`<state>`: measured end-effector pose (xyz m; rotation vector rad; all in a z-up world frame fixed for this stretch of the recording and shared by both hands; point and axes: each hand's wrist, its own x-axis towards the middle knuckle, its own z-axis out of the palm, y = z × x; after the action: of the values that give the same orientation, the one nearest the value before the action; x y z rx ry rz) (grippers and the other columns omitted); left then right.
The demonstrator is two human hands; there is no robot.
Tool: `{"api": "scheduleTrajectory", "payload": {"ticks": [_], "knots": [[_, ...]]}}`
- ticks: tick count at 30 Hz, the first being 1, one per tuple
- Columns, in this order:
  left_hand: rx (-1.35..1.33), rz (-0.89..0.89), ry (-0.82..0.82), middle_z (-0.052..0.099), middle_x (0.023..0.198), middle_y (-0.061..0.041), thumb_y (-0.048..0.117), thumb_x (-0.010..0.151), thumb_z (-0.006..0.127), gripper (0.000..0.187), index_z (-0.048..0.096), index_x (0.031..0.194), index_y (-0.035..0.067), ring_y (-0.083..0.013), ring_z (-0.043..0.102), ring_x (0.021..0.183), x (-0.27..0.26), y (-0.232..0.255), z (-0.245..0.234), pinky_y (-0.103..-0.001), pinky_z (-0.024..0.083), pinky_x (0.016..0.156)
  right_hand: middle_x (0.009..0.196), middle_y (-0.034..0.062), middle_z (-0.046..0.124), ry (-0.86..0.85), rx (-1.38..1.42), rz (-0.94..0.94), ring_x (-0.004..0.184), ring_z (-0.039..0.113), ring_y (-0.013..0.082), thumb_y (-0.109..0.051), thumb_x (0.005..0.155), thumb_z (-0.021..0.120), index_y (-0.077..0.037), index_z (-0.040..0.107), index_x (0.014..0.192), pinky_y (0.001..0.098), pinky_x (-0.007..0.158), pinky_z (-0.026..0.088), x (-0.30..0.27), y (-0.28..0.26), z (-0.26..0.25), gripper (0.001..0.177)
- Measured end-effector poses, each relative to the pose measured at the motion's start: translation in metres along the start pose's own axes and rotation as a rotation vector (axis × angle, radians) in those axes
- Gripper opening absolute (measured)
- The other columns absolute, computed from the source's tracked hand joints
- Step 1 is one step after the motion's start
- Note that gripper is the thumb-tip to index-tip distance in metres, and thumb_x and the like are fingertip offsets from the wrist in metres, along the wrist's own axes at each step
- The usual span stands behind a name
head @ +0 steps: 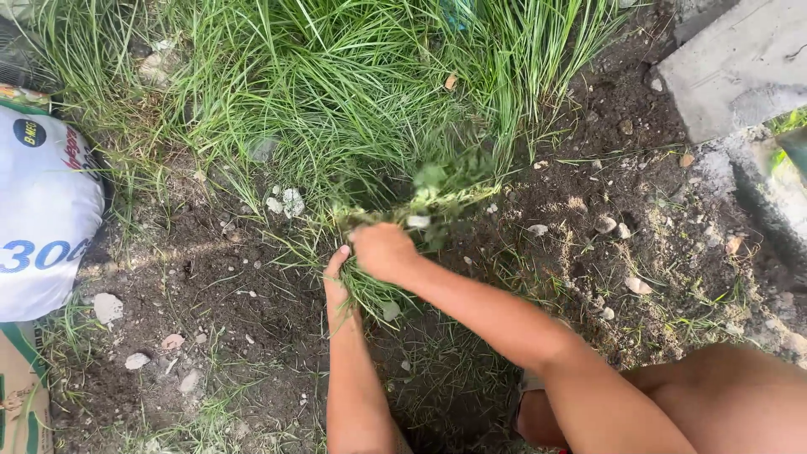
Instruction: Pulling grass and weeds from the soil by hand and gathering them into a bag.
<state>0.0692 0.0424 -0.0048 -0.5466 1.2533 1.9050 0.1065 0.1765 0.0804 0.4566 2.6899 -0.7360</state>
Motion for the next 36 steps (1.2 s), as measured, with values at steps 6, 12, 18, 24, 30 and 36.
{"api": "scheduleTrajectory", "payload": {"ticks": [6,12,18,24,30,36], "knots": [[0.741,0.407,0.047,0.071,0.096,-0.005,0.033,0.094,0.066,0.027,0.069,0.107,0.009,-0.0212,0.068,0.09,-0.005,-0.005,-0.011,-0.041,0.052,0.087,0.087,0.0207,0.074,0.037,0.018,-0.287,0.077,0.075,0.0367,-0.016,0.087,0.057,0.006,0.067,0.105,0.0486,0.068,0.061,0.009,-0.056,0.043,0.03],[1.642,0.875,0.107,0.066,0.105,0.001,0.036,0.111,0.057,0.019,0.066,0.11,0.019,-0.0164,0.067,0.105,0.056,-0.061,-0.07,-0.044,0.05,0.105,0.124,0.0174,0.06,0.083,-0.149,-0.234,0.087,0.07,0.032,-0.017,0.091,0.056,0.002,0.068,0.104,0.049,0.075,0.056,0.009,-0.046,0.086,0.025],[-0.408,0.051,-0.207,0.069,0.099,-0.009,0.034,0.077,0.068,0.041,0.068,0.109,0.007,-0.0215,0.069,0.087,0.04,-0.017,-0.041,-0.035,0.056,0.074,0.137,0.0258,0.051,0.283,0.396,-0.302,0.054,0.064,0.0283,-0.022,0.088,0.058,0.008,0.059,0.126,0.0401,0.047,0.056,-0.031,-0.015,-0.016,0.048],[-0.39,0.02,0.032,0.066,0.081,-0.009,0.031,0.086,0.073,0.028,0.063,0.095,0.007,-0.0247,0.063,0.06,0.089,-0.056,-0.082,-0.036,0.052,0.052,0.105,0.0148,0.071,0.227,-0.089,0.243,0.094,0.068,0.0302,-0.025,0.097,0.059,-0.003,0.07,0.105,0.0441,0.096,0.057,0.023,0.178,0.058,0.026],[-0.295,0.041,0.144,0.067,0.083,-0.005,0.031,0.081,0.07,0.022,0.065,0.092,0.013,-0.0215,0.065,0.07,0.025,-0.03,0.018,-0.035,0.053,0.061,0.147,0.0187,0.052,0.239,-0.36,-0.144,0.142,0.042,0.0371,-0.016,0.088,0.059,-0.006,0.06,0.136,0.05,0.116,0.035,0.044,0.24,0.072,0.049],[-0.312,-0.04,0.068,0.065,0.084,-0.003,0.032,0.084,0.074,0.023,0.065,0.094,0.013,-0.0197,0.061,0.069,0.027,-0.04,0.026,-0.034,0.05,0.062,0.156,0.0177,0.041,-0.128,-0.481,0.11,0.147,0.034,0.0375,-0.018,0.101,0.041,-0.017,0.04,0.155,0.0569,0.122,0.02,0.104,0.281,0.059,0.053]]}}
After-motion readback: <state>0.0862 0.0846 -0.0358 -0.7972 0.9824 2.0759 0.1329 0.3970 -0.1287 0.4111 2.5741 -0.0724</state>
